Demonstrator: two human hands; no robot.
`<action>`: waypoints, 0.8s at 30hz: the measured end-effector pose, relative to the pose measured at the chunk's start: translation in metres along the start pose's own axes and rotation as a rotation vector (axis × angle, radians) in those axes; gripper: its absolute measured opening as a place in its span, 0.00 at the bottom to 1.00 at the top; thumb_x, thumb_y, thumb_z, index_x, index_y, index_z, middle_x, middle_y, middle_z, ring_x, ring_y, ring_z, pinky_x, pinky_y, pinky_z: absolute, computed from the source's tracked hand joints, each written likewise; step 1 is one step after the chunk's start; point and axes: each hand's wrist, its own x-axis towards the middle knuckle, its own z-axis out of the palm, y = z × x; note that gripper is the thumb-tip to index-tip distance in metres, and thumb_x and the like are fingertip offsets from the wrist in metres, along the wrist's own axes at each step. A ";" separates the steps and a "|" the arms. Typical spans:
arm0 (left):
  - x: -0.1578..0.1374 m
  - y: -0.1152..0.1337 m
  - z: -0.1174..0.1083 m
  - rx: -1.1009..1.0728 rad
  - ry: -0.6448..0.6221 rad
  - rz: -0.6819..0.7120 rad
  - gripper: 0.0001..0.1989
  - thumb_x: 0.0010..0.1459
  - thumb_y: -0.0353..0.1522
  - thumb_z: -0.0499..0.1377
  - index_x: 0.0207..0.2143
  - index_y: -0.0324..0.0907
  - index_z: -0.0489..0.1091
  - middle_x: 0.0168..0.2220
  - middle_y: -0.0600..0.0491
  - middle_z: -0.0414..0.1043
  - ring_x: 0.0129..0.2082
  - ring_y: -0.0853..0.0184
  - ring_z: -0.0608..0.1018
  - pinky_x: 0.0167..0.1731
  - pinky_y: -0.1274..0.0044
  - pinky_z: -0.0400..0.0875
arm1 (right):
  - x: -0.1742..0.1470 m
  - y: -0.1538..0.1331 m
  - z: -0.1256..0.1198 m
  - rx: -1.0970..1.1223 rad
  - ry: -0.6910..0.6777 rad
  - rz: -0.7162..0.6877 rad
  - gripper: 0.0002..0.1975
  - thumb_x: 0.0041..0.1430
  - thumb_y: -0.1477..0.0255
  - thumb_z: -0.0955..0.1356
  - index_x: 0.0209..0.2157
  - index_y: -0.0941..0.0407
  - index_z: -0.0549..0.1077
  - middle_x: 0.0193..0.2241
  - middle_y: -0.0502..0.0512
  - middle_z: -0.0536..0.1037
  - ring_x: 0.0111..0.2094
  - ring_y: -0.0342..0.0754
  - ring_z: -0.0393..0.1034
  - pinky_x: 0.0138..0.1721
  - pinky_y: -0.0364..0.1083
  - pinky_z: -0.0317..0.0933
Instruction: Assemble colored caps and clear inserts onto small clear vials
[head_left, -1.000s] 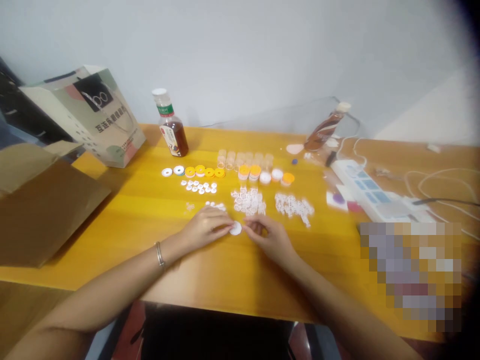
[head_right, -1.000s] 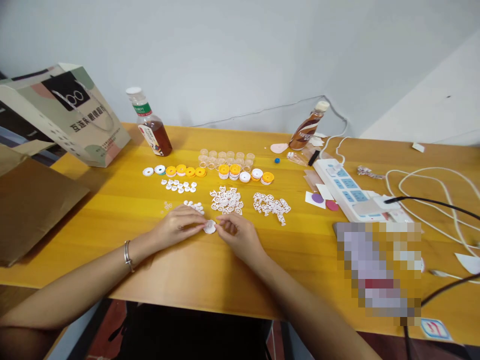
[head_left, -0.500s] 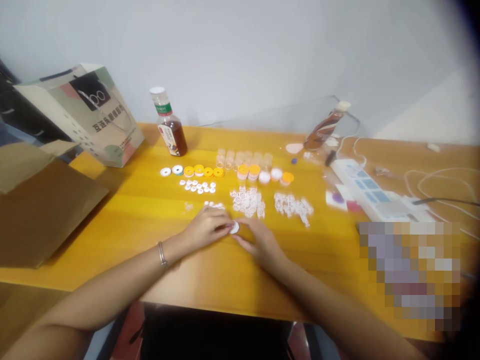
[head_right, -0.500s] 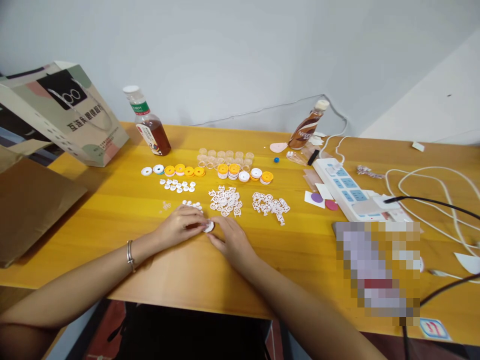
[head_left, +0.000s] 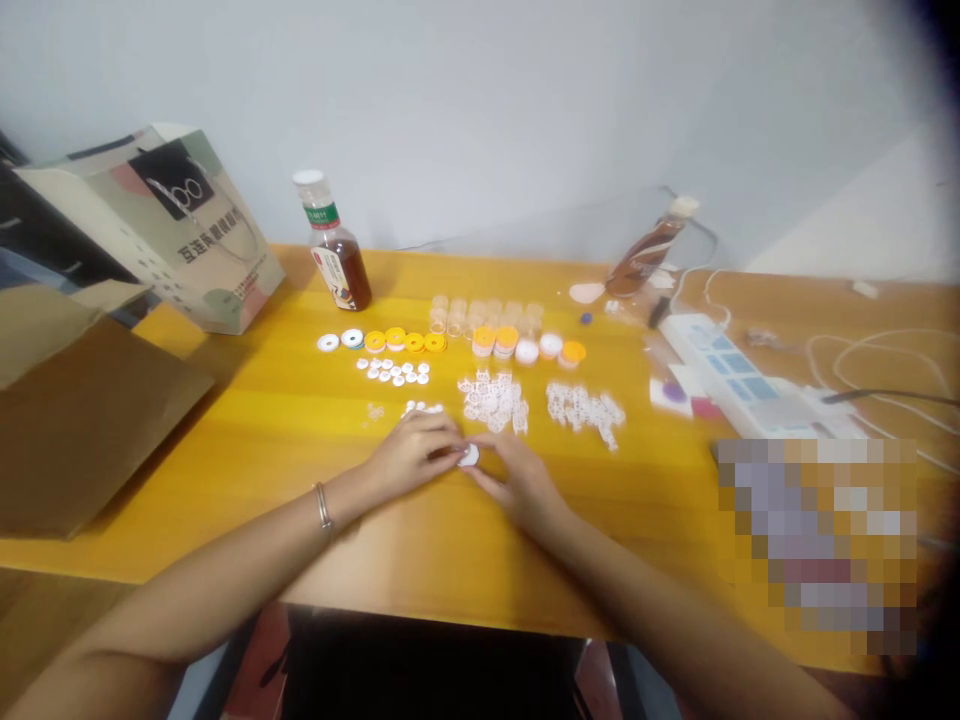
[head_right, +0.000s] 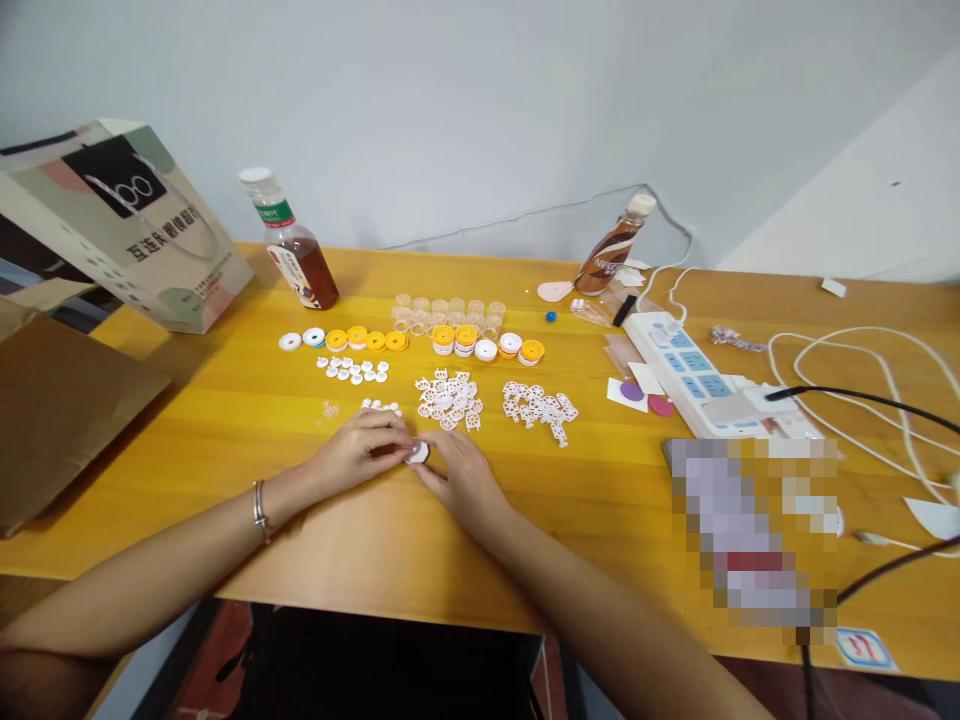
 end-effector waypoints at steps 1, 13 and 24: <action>0.000 0.000 0.000 -0.001 -0.001 -0.006 0.09 0.57 0.33 0.53 0.34 0.42 0.72 0.33 0.53 0.71 0.34 0.70 0.71 0.37 0.76 0.62 | 0.000 0.000 0.000 0.000 -0.002 0.001 0.11 0.54 0.70 0.65 0.41 0.53 0.66 0.36 0.55 0.75 0.38 0.50 0.69 0.40 0.49 0.64; 0.001 0.002 0.001 -0.024 0.002 -0.012 0.09 0.57 0.33 0.53 0.35 0.42 0.72 0.32 0.52 0.69 0.32 0.70 0.70 0.34 0.77 0.64 | 0.000 -0.001 -0.002 0.003 0.002 0.007 0.11 0.53 0.71 0.65 0.40 0.53 0.67 0.36 0.55 0.76 0.39 0.49 0.70 0.40 0.49 0.64; -0.022 0.009 -0.005 0.137 0.010 0.073 0.13 0.57 0.30 0.52 0.46 0.43 0.67 0.41 0.49 0.71 0.41 0.67 0.71 0.41 0.71 0.65 | -0.003 0.001 0.000 0.003 0.043 -0.050 0.09 0.54 0.71 0.65 0.38 0.51 0.71 0.38 0.54 0.77 0.39 0.49 0.71 0.42 0.49 0.65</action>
